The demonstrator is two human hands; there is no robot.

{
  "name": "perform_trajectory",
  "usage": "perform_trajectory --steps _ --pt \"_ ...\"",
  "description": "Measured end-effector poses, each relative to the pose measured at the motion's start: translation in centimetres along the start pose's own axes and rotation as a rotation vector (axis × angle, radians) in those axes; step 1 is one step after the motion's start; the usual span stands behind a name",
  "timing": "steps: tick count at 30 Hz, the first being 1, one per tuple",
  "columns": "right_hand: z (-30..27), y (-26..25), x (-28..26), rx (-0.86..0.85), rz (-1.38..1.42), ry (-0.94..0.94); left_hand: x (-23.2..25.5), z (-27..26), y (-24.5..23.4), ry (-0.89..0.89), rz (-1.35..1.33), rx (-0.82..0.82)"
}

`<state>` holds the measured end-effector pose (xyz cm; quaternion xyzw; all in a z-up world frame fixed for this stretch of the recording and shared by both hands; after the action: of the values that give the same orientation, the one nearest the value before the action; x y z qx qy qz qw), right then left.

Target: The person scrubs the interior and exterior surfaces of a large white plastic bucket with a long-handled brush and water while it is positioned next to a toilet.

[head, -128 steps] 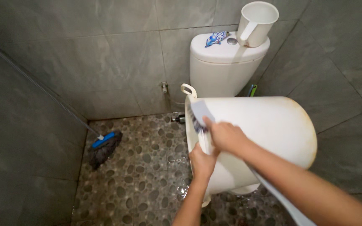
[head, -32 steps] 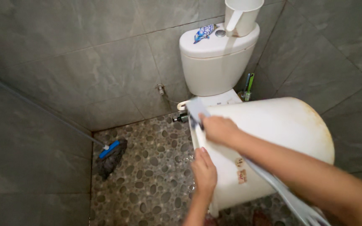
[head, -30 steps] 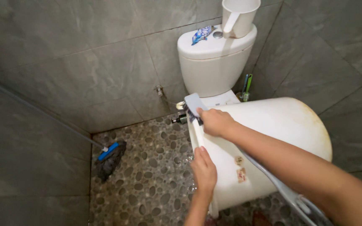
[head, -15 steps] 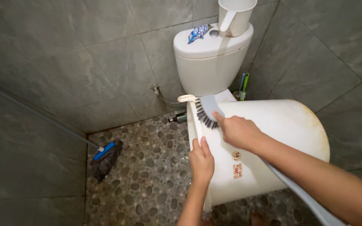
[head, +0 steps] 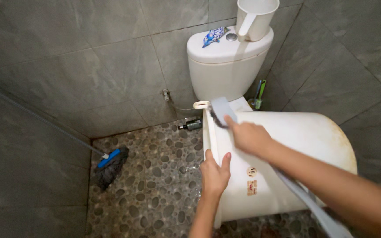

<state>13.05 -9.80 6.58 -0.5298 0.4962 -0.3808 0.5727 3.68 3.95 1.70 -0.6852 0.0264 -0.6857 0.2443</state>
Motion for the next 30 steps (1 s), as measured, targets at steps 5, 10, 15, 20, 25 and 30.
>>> perform_trajectory --steps 5,10,15,20,25,30 --pt "1.6 -0.2 0.4 0.114 -0.044 -0.014 -0.3 0.1 0.9 0.049 0.085 -0.042" --pt "7.5 1.5 0.9 0.084 -0.022 0.03 -1.4 0.5 0.7 0.032 -0.079 0.047" --pt "5.4 -1.5 1.5 0.104 0.135 0.124 -1.3 1.0 -0.4 0.056 -0.004 0.022" --pt "-0.9 -1.1 0.2 -0.027 -0.053 0.131 -1.3 0.8 0.3 -0.07 0.034 -0.12" --pt "5.1 1.7 0.8 0.166 -0.052 0.014 -2.8 1.9 0.2 -0.001 0.106 -0.04" --pt "8.7 2.1 3.8 0.161 0.049 0.104 -3.7 1.5 0.1 -0.003 0.076 0.035"
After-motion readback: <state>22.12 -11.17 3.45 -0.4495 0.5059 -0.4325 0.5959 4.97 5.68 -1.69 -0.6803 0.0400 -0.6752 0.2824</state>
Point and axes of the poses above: each hand's wrist, its own z-axis towards the middle knuckle, its own y-axis out of the palm, x = y × z, the point moved 6 cm from there along z, towards the middle knuckle, and after that the axes turned 9 degrees about x, right-handed, at the moved point
